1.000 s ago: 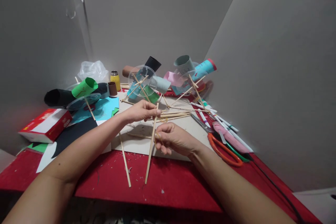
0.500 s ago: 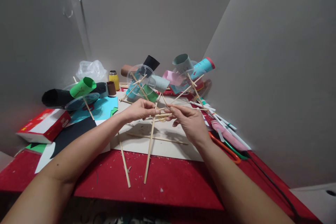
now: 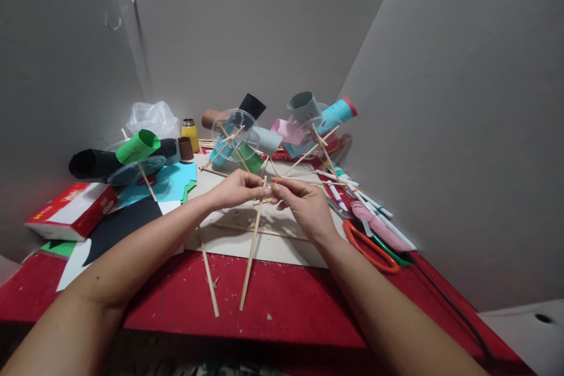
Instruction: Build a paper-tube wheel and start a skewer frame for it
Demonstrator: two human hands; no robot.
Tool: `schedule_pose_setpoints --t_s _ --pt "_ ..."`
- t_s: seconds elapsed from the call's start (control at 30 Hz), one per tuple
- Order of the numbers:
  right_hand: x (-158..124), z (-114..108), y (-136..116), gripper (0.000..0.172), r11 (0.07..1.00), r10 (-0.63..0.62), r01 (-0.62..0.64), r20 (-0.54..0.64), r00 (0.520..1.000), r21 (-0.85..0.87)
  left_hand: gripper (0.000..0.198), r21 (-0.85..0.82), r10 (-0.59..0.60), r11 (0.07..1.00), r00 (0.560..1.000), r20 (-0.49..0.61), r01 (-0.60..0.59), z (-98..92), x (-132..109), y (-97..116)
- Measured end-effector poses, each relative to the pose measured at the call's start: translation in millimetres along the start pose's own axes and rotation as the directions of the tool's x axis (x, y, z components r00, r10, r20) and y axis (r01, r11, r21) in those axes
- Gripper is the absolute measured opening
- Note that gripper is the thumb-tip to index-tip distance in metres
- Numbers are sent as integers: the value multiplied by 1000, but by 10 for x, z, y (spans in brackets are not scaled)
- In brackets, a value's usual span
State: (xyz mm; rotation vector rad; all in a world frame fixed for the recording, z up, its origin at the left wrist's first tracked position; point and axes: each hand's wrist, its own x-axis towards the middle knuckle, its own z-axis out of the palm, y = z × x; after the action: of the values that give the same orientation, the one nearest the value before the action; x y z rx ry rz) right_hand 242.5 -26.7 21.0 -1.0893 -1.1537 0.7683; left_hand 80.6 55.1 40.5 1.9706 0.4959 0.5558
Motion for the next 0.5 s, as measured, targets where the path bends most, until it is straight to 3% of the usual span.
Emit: schedule_pose_setpoints --t_s 0.23,0.5 --pt "130 -9 -10 31 997 80 -80 24 997 21 37 47 71 996 997 -2 -71 13 1 40" --pt "172 -18 -51 25 990 134 -124 187 973 -69 39 136 53 989 999 -5 -52 19 -20 -35"
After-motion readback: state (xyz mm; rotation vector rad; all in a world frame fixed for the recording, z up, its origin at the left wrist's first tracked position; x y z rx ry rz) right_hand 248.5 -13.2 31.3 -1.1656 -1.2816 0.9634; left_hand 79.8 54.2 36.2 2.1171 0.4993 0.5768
